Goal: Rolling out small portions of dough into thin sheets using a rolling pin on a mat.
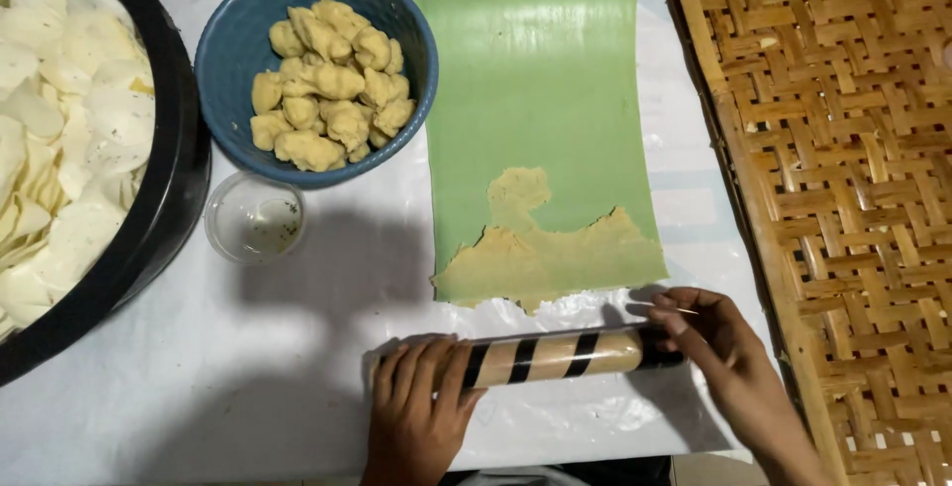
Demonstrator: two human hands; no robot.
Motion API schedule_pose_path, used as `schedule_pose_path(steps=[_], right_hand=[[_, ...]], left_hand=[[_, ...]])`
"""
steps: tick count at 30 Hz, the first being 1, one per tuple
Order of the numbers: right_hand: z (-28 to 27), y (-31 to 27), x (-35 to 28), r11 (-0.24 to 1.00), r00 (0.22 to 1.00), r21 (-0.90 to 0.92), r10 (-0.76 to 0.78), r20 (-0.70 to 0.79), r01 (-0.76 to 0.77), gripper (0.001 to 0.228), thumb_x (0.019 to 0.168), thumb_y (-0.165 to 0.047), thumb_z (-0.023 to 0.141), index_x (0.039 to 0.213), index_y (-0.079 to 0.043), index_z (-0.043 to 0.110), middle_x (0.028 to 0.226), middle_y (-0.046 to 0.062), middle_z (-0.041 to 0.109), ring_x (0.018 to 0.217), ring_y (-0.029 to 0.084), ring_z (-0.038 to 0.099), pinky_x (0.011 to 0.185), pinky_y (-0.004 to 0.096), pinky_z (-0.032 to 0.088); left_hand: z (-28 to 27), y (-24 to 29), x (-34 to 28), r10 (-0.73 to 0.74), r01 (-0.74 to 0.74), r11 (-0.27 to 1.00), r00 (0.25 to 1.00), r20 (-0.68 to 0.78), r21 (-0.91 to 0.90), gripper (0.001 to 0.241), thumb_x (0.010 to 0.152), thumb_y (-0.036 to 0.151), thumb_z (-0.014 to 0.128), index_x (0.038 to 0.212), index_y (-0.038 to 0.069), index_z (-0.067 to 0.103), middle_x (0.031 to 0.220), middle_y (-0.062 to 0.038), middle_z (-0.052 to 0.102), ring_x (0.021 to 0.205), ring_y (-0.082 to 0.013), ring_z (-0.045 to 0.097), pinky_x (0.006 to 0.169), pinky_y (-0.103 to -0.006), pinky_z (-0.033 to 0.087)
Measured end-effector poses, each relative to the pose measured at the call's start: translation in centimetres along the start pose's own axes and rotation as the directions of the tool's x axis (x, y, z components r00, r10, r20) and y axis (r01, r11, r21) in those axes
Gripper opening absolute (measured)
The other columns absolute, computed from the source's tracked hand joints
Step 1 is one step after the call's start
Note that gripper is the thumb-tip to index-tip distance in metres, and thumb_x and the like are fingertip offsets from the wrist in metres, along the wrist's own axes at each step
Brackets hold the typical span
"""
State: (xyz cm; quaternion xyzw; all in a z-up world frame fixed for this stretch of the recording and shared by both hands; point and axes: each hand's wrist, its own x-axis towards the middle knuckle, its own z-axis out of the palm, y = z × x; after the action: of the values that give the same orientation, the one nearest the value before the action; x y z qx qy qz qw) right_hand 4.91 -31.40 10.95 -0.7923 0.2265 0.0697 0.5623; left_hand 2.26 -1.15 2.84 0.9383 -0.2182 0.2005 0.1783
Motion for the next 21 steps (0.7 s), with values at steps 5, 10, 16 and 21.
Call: schedule_pose_path(steps=[5, 10, 16, 21], right_hand=[[1.7, -8.3, 1.3, 0.656, 0.783, 0.49, 0.614, 0.097, -0.575, 0.045, 0.101, 0.002, 0.037, 0.144, 0.015, 0.047, 0.144, 0.037, 0.057, 0.133, 0.045, 0.055, 0.117, 0.043, 0.041], [2.3, 0.4, 3.8, 0.621, 0.875, 0.656, 0.467, 0.13, -0.429, 0.02, 0.095, -0.002, 0.052, 0.107, 0.014, 0.054, 0.126, 0.034, 0.064, 0.123, 0.041, 0.063, 0.113, 0.041, 0.049], [2.8, 4.1, 4.9, 0.765, 0.947, 0.605, 0.316, -0.053, -0.221, 0.008, 0.097, -0.009, 0.069, 0.096, -0.003, 0.065, 0.094, 0.017, 0.073, 0.092, 0.02, 0.073, 0.092, 0.027, 0.062], [2.8, 3.6, 4.6, 0.874, 0.953, 0.482, 0.188, -0.238, -0.052, 0.019, 0.1, -0.016, 0.069, 0.106, 0.002, 0.072, 0.094, 0.016, 0.074, 0.087, 0.017, 0.071, 0.086, 0.023, 0.06]], left_hand=[[-0.4, -4.1, -3.3, -0.082, 0.081, 0.991, 0.997, 0.003, 0.104, 0.043, 0.083, 0.042, 0.068, 0.11, 0.01, 0.068, 0.093, -0.006, 0.071, 0.085, -0.0274, 0.067, 0.081, -0.0431, 0.051], [-2.5, -3.9, -1.9, -0.483, 0.492, 0.858, 0.871, 0.091, -0.149, 0.051, 0.063, 0.018, 0.075, 0.115, 0.018, 0.072, 0.091, 0.002, 0.076, 0.078, -0.0229, 0.072, 0.075, -0.0369, 0.056], [-3.3, -2.6, 5.8, -0.782, 0.911, 0.31, 0.408, 0.472, -0.273, 0.027, 0.075, 0.029, 0.084, 0.095, 0.015, 0.071, 0.08, -0.003, 0.078, 0.073, -0.0202, 0.066, 0.072, -0.0354, 0.054], [-2.0, -1.7, 7.7, -0.717, 0.853, 0.205, 0.465, 0.519, -0.481, 0.018, 0.076, 0.02, 0.077, 0.094, 0.017, 0.081, 0.098, 0.005, 0.086, 0.097, -0.0139, 0.08, 0.087, -0.0302, 0.059]])
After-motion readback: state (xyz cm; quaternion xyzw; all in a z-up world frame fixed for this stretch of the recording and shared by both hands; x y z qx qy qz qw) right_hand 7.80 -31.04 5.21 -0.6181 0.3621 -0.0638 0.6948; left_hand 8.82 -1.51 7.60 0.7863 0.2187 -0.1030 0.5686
